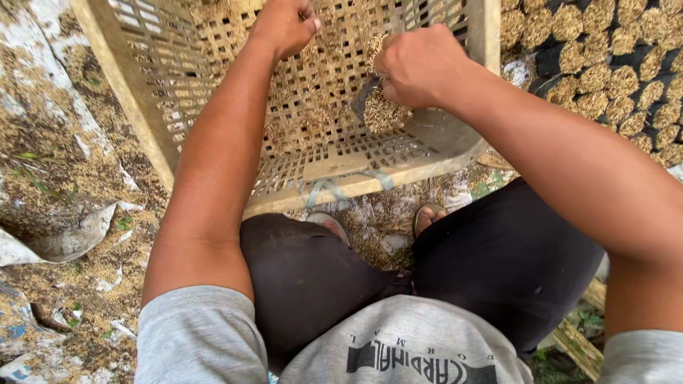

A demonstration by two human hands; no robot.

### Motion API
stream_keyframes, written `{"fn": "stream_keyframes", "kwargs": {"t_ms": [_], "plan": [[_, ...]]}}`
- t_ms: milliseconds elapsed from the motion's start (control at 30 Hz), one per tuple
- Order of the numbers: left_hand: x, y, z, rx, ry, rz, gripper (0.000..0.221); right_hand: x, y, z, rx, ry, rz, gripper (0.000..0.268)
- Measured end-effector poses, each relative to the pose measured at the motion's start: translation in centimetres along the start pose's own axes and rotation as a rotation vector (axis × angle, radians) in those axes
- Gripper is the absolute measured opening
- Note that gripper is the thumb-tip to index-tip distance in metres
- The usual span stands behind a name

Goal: The person sits on the ground and repeatedly picks up small, round, straw-like pellets from a large pile on a tarp, placing them into a plastic basket. The person handles the pellets by hand, one or two at a time, and continues filling the basket throughout the clip.

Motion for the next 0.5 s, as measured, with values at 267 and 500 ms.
{"fn": "stream_keyframes", "kwargs": {"t_ms": [267,500], "plan": [[0.8,-6.3,-0.1,0.294,-0.05,-0.118,0.029,9.0,18.5,-12.4,0.465,-0.194,0.17,0.013],[-1.5,-14.8,3.4,0.602,-0.156,-0.246,0.031,20.2,28.8,0.3,0.423,-0.338,0.563,0.011]]}}
Point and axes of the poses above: each hand's wrist, its own y-axis away from the middle knuckle, its own z-axis out of the palm, x = y × z, the point moved 8 cm from there along -y, towards the middle knuckle, and after that the axes turned 7 degrees about z, right-handed, at the moved point
